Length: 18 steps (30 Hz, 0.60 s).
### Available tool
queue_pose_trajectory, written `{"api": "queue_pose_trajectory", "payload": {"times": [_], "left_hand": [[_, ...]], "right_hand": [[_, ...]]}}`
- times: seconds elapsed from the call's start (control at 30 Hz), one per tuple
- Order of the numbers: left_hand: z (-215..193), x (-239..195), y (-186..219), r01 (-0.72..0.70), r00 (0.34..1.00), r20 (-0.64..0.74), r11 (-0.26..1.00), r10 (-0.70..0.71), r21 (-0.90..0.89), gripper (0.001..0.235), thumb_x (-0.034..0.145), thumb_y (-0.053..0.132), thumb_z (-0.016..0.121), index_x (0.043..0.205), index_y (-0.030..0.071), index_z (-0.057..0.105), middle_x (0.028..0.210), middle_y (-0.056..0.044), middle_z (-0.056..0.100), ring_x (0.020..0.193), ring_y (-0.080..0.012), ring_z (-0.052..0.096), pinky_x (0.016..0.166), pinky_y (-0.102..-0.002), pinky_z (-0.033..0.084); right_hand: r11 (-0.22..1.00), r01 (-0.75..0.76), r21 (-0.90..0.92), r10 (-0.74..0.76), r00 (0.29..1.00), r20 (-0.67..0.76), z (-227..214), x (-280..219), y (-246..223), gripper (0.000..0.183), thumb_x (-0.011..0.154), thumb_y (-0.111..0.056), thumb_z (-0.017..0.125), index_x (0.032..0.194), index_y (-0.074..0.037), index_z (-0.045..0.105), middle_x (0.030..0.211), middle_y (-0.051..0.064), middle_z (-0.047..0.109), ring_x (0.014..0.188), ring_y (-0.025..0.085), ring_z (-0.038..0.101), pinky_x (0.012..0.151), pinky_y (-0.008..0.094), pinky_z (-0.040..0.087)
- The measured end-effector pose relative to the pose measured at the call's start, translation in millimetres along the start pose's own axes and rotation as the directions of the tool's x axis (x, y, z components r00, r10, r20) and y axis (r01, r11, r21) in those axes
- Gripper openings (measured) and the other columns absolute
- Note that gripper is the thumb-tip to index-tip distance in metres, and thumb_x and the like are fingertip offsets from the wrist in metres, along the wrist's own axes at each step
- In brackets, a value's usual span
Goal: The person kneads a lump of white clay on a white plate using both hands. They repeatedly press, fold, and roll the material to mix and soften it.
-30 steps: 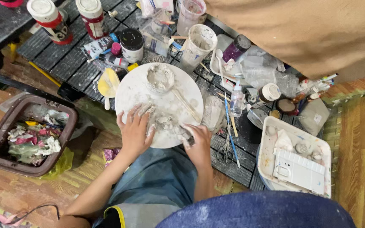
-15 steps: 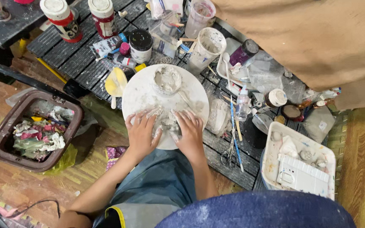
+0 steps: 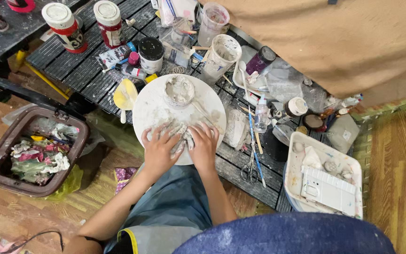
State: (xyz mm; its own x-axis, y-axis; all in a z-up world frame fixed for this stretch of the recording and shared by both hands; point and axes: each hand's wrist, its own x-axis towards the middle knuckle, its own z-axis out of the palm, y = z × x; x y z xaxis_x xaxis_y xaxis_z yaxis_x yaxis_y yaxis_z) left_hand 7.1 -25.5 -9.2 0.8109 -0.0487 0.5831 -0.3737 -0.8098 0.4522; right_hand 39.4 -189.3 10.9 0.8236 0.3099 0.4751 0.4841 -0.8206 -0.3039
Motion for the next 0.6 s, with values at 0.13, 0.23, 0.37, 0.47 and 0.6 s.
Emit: {"api": "queue_pose_trajectory", "payload": {"times": [0.13, 0.23, 0.37, 0.47, 0.6], "left_hand": [[1, 0, -2, 0.021, 1.000, -0.004, 0.998, -0.021, -0.062, 0.041, 0.073, 0.027, 0.083, 0.111, 0.016, 0.073, 0.118, -0.003, 0.070, 0.128, -0.0297, 0.055, 0.111, -0.059, 0.026], [3, 0, -7, 0.030, 1.000, 0.005, 0.995, -0.030, -0.091, 0.045, 0.068, 0.026, 0.084, 0.110, 0.015, 0.073, 0.114, -0.003, 0.071, 0.127, -0.0298, 0.056, 0.110, -0.059, 0.026], [2, 1, -9, 0.004, 1.000, 0.018, 0.995, -0.002, -0.099, 0.045, 0.070, 0.028, 0.084, 0.111, 0.013, 0.072, 0.114, -0.005, 0.072, 0.126, -0.0320, 0.055, 0.110, -0.058, 0.025], [-3, 5, -10, -0.038, 0.999, -0.012, 0.996, 0.037, -0.083, 0.038, 0.077, 0.032, 0.081, 0.110, 0.014, 0.071, 0.114, -0.004, 0.072, 0.128, -0.0316, 0.055, 0.111, -0.058, 0.024], [-10, 8, -12, -0.049, 0.999, 0.004, 0.994, 0.050, -0.098, 0.036, 0.078, 0.031, 0.075, 0.111, 0.016, 0.073, 0.112, -0.003, 0.071, 0.130, -0.0305, 0.053, 0.113, -0.058, 0.023]], "right_hand": [[1.000, -0.012, 0.027, 0.013, 1.000, -0.014, 8, -4, 5, 0.052, 0.068, -0.001, 0.078, 0.118, -0.008, 0.070, 0.121, 0.009, 0.071, 0.132, 0.029, 0.056, 0.114, 0.049, 0.029], [0.999, -0.019, 0.042, 0.020, 0.999, -0.025, 12, -6, 7, 0.051, 0.068, 0.001, 0.076, 0.118, -0.009, 0.070, 0.121, 0.008, 0.072, 0.135, 0.028, 0.057, 0.113, 0.047, 0.029], [0.998, 0.034, 0.058, -0.031, 0.998, -0.048, 4, -9, 7, 0.044, 0.077, -0.006, 0.079, 0.120, -0.011, 0.070, 0.124, 0.007, 0.071, 0.141, 0.031, 0.052, 0.116, 0.052, 0.025], [0.994, 0.040, 0.100, -0.043, 0.999, 0.033, -11, -13, 2, 0.057, 0.077, -0.014, 0.080, 0.130, -0.001, 0.061, 0.134, 0.018, 0.063, 0.141, 0.039, 0.041, 0.114, 0.060, 0.018], [0.926, -0.009, 0.379, -0.023, 0.997, 0.080, -32, -13, 5, 0.081, 0.075, -0.016, 0.077, 0.147, 0.001, 0.044, 0.152, 0.027, 0.042, 0.147, 0.042, 0.029, 0.116, 0.057, 0.018]]}}
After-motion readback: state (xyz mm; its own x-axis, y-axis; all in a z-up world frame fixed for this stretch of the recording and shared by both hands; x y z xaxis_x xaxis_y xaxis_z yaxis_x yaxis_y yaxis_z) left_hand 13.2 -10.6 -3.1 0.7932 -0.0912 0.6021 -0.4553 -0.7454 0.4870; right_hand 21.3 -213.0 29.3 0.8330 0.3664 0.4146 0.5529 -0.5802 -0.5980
